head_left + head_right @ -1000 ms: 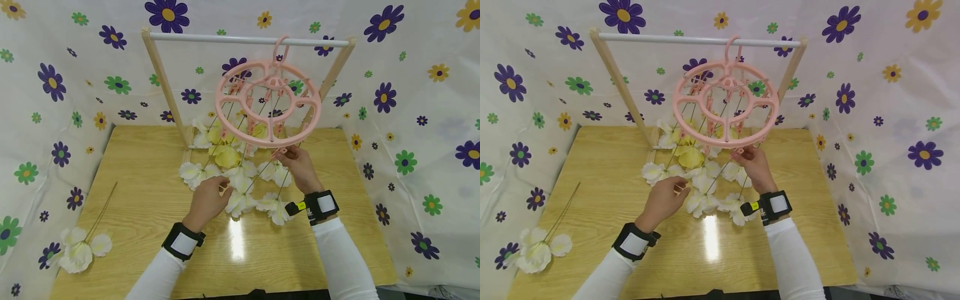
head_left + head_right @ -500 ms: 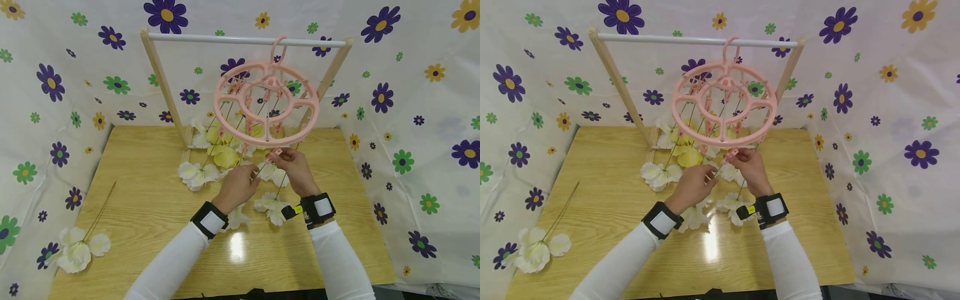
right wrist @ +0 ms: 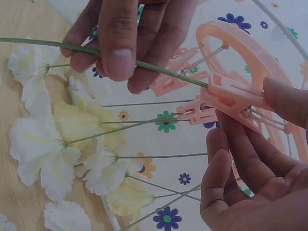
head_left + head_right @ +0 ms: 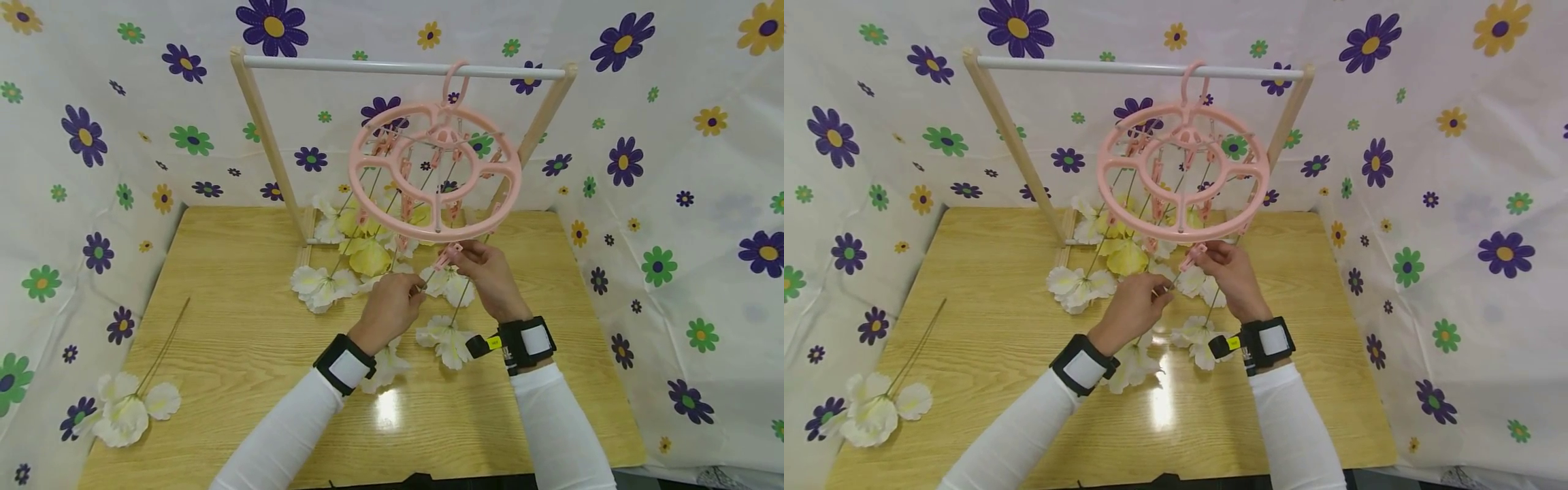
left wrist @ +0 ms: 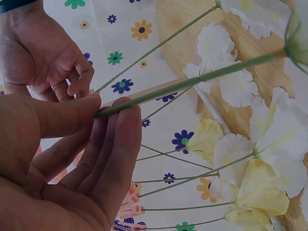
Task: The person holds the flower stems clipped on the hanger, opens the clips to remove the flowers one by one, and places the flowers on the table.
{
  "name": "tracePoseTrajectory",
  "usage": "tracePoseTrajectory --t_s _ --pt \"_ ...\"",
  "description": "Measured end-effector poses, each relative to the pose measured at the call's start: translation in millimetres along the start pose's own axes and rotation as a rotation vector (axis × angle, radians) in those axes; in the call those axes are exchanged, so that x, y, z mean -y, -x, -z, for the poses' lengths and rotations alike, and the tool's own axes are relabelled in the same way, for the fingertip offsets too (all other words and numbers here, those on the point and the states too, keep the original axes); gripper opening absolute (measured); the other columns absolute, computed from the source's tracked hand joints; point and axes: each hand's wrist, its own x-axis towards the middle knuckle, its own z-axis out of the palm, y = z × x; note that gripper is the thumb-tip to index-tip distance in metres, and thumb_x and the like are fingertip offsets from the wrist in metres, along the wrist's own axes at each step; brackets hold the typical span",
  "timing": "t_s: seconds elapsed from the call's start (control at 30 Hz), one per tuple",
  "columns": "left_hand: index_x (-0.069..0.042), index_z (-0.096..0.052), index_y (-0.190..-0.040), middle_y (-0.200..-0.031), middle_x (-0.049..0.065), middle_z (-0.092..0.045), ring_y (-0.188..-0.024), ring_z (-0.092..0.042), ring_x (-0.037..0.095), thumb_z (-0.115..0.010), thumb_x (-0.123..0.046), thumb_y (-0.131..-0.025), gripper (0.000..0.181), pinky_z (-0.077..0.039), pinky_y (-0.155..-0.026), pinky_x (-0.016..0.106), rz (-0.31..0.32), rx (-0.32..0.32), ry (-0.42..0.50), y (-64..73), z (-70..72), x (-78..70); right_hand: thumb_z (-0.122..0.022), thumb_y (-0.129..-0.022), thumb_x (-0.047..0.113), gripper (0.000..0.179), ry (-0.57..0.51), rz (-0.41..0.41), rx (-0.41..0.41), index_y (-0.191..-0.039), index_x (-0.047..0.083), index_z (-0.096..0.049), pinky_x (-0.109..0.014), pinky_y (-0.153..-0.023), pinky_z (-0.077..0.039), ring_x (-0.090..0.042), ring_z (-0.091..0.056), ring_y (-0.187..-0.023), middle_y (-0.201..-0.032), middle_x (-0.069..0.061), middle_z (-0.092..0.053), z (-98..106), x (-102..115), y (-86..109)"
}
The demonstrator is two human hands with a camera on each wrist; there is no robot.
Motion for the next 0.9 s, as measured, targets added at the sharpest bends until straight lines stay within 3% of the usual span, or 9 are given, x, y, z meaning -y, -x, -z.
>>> tracePoseTrajectory --t_s 0.37,0.57,0.73,0.9 --pt "-0.003 -0.075 -0.109 -0.094 0.011 -0.075 -0.079 -0.07 0.021 -0.064 -0.006 -0.095 0.017 -0.056 -0.066 0.033 -0.003 0.019 0.032 7.3 7.0 -0.4 -0.06 -0.101 0.02 0.04 0.003 -0.002 -0.02 -0.134 -0.002 -0.057 -0.023 -0.08 -0.05 -0.009 -0.064 -0.096 -0.099 0.01 -0.07 1 3 0.3" --pt "-0.005 -0.076 -0.106 -0.094 0.009 -0.075 -0.08 -0.07 0.021 -0.063 -0.005 -0.095 0.017 -0.056 -0.068 0.034 0.005 0.022 0.028 8.0 6.3 1.8 -0.062 -0.1 0.019 0.029 -0.031 0.025 -0.02 -0.122 -0.001 -0.062 -0.023 -0.078 -0.05 -0.009 -0.065 -0.092 -0.095 0.008 -0.072 -2 3 0.7" --pt "-0.005 -0.078 -0.102 -0.095 0.01 -0.076 -0.085 -0.072 0.023 -0.064 -0.004 -0.093 0.016 -0.058 -0.074 0.037 0.005 0.014 0.026 10.1 5.5 6.1 -0.064 -0.099 0.015 0.025 -0.06 0.044 -0.029 -0.115 -0.004 -0.062 -0.023 -0.084 -0.052 -0.008 -0.067 -0.091 -0.093 0.005 -0.072 -5 0 -1.1" --pt "-0.004 -0.078 -0.102 -0.097 0.011 -0.076 -0.084 -0.073 0.023 -0.063 -0.002 -0.093 0.018 -0.058 -0.073 0.037 0.035 0.037 0.038 16.7 6.9 14.4 -0.064 -0.098 0.011 0.03 -0.059 0.049 -0.063 -0.118 -0.011 -0.059 -0.024 -0.086 -0.052 -0.008 -0.067 -0.09 -0.092 0.006 -0.071 -8 -2 -3.9"
